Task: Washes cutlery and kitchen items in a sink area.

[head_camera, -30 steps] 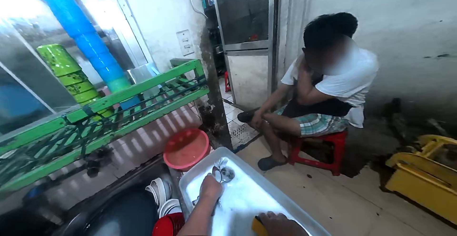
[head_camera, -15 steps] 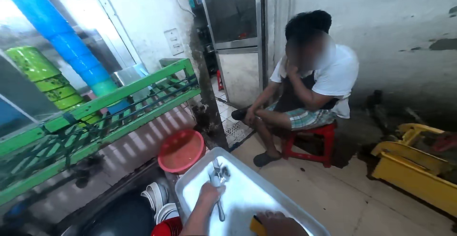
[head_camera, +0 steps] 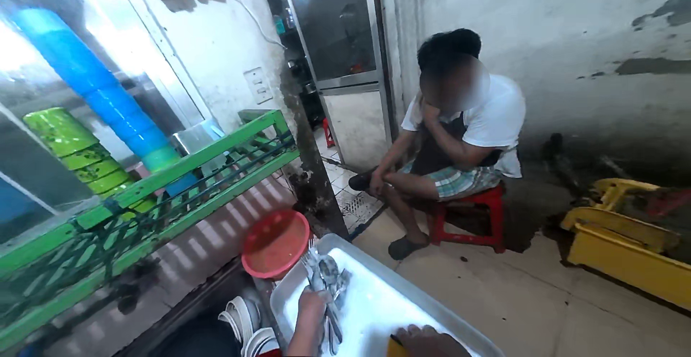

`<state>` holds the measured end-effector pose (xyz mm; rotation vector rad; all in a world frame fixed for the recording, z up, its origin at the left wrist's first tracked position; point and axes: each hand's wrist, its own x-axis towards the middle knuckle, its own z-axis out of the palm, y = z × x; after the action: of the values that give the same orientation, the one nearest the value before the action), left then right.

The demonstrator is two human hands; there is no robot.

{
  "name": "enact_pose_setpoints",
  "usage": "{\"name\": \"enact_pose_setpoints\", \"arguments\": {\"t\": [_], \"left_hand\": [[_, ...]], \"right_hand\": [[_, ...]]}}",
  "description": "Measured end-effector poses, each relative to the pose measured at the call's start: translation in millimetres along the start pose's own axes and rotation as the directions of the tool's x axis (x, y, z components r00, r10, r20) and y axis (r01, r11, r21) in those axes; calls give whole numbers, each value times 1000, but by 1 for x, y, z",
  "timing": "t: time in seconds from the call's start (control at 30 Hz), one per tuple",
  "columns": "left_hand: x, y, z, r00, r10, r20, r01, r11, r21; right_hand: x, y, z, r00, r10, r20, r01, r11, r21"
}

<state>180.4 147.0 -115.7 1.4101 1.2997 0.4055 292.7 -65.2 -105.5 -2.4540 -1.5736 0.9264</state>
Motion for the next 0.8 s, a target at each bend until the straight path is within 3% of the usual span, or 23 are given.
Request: {"name": "enact_pose_setpoints", "arguments": {"t": [0.13,0.23,0.33,0.5,0.6,0.73,0.8], "left_hand": [[-4,1,-2,996,1,89,7,996,-85],[-4,-2,-2,980,-31,195,10,994,110],[-6,0,3,988,-64,139,28,969,245],[-13,3,-3,990,-93,103,86,994,69],[-20,5,-8,994,-6,109,11,999,-42],[-45,4,-14,972,226,67,-195,931,-309],[-49,-1,-16,960,249,131,-201,933,-299]], "right_hand": [[2,0,-2,1000,6,1,-6,1000,5],[0,0,-1,1000,9,-17,-8,1000,18],[0,0,-2,1000,8,-19,-8,1000,19],[0,1,-3,1000,5,-18,-5,1000,2],[2,2,0,999,-18,-41,19,1000,15],[3,3,1,999,-23,-34,23,1000,11],[3,3,4,998,-25,-65,26,1000,7]]}}
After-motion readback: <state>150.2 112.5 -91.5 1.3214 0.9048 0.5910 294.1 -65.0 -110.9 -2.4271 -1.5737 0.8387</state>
